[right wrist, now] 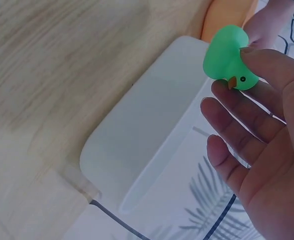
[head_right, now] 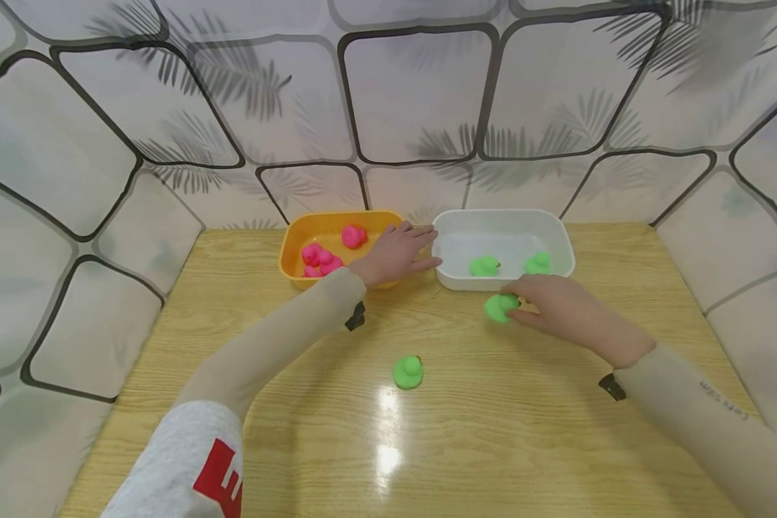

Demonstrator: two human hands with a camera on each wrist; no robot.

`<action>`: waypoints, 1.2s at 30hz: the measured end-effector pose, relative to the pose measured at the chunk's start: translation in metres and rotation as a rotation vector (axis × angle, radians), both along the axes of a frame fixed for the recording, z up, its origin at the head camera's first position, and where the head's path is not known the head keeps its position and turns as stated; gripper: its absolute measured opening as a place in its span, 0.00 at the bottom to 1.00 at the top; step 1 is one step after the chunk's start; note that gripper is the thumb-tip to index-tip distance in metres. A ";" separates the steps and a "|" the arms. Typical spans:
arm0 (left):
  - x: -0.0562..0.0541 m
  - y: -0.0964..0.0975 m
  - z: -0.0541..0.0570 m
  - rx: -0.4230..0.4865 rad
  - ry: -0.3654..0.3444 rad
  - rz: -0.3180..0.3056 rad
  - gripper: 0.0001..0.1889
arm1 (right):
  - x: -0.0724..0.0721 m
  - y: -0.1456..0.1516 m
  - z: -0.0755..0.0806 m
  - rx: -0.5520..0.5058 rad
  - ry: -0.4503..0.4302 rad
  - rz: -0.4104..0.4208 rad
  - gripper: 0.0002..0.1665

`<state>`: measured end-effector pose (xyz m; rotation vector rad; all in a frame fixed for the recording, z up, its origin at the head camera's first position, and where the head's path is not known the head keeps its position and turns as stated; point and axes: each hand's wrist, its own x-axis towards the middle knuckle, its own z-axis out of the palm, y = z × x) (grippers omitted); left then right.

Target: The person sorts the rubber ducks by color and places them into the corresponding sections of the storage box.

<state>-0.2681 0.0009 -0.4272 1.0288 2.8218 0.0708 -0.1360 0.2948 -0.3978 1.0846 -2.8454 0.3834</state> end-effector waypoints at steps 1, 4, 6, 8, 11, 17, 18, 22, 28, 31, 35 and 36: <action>0.000 0.000 0.000 -0.003 0.001 0.000 0.39 | -0.002 0.001 0.001 0.005 -0.002 -0.004 0.19; 0.000 0.000 0.000 -0.006 0.004 -0.003 0.39 | -0.006 0.002 0.007 0.016 -0.003 -0.012 0.19; 0.000 0.000 -0.001 -0.004 0.006 -0.004 0.39 | -0.009 0.003 0.010 0.017 -0.010 -0.021 0.19; 0.000 0.000 -0.001 -0.004 0.007 -0.004 0.39 | -0.012 0.005 0.014 0.015 -0.032 -0.038 0.18; -0.001 0.000 -0.002 -0.004 0.009 -0.005 0.39 | -0.018 0.007 0.019 0.021 -0.066 -0.078 0.17; -0.002 -0.001 -0.003 0.009 0.011 -0.011 0.39 | -0.032 0.014 0.022 0.040 -0.106 -0.113 0.19; -0.001 -0.001 -0.003 0.010 0.010 -0.012 0.39 | -0.035 0.015 0.022 0.046 -0.110 -0.115 0.19; -0.001 -0.001 -0.002 0.006 0.012 -0.015 0.39 | -0.046 0.019 0.026 0.068 -0.140 -0.142 0.20; -0.001 -0.001 -0.002 0.005 0.013 -0.019 0.39 | -0.063 0.023 0.029 0.106 -0.179 -0.174 0.22; -0.001 -0.001 -0.002 0.003 0.012 -0.020 0.39 | -0.070 0.024 0.028 0.115 -0.169 -0.163 0.22; -0.002 -0.002 -0.002 0.012 0.010 -0.020 0.39 | -0.077 0.024 0.029 0.119 -0.177 -0.166 0.22; -0.002 -0.002 -0.003 0.013 0.011 -0.021 0.39 | -0.078 0.024 0.029 0.120 -0.181 -0.168 0.23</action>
